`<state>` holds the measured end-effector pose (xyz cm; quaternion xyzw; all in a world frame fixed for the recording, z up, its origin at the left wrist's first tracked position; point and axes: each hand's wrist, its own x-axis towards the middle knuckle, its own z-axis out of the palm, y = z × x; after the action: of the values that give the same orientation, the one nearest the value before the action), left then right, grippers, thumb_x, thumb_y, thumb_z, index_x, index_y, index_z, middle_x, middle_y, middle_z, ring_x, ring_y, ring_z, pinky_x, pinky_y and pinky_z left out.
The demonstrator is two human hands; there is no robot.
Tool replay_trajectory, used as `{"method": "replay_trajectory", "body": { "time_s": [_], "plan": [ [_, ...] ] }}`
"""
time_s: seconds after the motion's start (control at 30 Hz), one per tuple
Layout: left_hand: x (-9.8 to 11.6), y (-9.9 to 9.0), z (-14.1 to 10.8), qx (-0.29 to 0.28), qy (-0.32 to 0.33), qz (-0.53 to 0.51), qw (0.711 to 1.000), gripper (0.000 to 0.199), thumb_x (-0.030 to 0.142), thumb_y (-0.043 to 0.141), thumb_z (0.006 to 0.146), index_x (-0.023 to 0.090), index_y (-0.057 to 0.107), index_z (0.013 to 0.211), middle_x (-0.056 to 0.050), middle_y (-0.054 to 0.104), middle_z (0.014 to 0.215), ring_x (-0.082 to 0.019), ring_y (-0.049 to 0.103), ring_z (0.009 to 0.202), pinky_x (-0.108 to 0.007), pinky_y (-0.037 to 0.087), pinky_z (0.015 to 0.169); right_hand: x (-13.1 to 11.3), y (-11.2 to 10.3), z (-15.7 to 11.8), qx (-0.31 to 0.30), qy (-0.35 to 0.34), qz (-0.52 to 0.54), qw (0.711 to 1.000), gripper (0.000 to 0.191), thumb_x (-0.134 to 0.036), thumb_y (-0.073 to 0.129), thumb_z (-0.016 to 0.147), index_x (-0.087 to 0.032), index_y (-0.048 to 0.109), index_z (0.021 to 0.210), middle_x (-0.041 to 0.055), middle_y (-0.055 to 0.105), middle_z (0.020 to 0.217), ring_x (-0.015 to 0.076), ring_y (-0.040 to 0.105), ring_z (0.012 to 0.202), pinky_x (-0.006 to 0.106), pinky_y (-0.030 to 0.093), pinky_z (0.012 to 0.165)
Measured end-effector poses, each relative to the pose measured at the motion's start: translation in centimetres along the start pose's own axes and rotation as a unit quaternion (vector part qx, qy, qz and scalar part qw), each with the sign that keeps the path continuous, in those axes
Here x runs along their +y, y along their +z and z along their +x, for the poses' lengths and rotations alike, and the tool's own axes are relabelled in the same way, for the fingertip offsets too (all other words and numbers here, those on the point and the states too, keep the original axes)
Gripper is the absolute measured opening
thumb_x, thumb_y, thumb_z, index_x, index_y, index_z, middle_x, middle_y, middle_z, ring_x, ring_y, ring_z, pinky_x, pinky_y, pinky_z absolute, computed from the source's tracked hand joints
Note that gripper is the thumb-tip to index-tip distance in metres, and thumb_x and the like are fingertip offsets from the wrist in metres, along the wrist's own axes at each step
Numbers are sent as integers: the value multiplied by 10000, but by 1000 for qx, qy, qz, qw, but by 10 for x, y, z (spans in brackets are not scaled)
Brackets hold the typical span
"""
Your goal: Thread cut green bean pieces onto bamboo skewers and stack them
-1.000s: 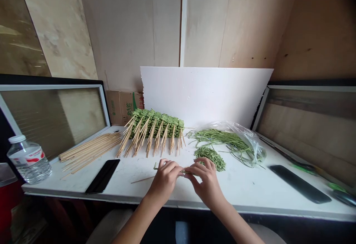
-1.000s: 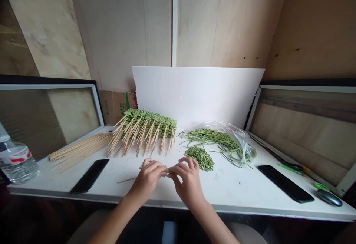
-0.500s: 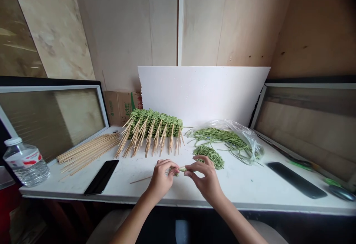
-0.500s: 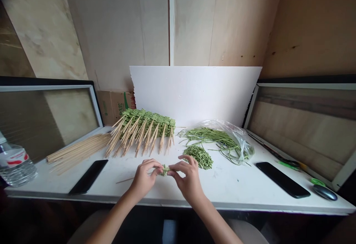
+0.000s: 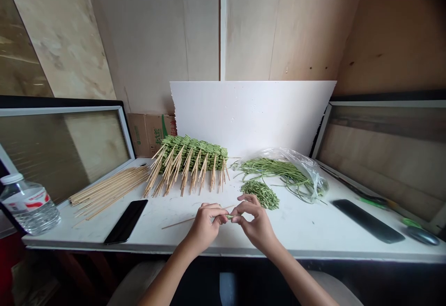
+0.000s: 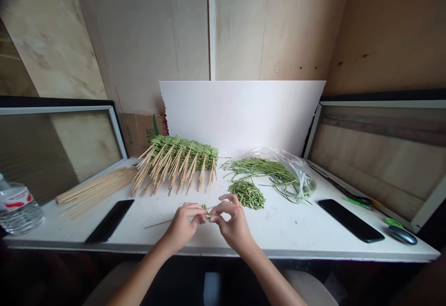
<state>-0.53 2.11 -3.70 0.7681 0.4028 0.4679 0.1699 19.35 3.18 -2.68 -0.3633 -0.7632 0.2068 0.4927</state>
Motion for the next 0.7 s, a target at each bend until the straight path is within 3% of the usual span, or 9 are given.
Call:
{"method": "replay_trajectory", "body": {
  "time_s": [0.2,0.37,0.5,0.7],
  "plan": [
    [1,-3,2,-12,6,-74,997,267,21,615,867,188,796,764,-30,729,707,-168,673,697,-277,505,725,12,0,1,-36,50,109,992,194,-457,804,845,-278,802,772,71,748,795,333,548,1206,476,447,1016],
    [-5,-5,3,-1,-10,-83,996,286,4,584,842,176,793,747,-39,728,711,-167,678,686,-274,520,712,17,-9,5,-56,41,80,994,225,-503,816,824,-285,838,874,107,752,1003,337,535,1215,492,451,1025],
    [-8,-7,3,8,-26,-103,994,292,11,563,836,171,796,763,-42,721,702,-165,678,667,-270,538,694,15,-17,7,-53,7,44,998,218,-489,793,851,-283,827,917,110,737,949,345,516,1214,504,447,1025],
    [-6,-5,2,6,-22,-104,994,234,89,611,874,176,794,756,-47,722,700,-170,683,664,-270,541,680,24,-12,3,-40,56,104,992,284,-522,798,829,-245,804,891,122,682,1087,336,564,1212,508,437,1071]
  ]
}}
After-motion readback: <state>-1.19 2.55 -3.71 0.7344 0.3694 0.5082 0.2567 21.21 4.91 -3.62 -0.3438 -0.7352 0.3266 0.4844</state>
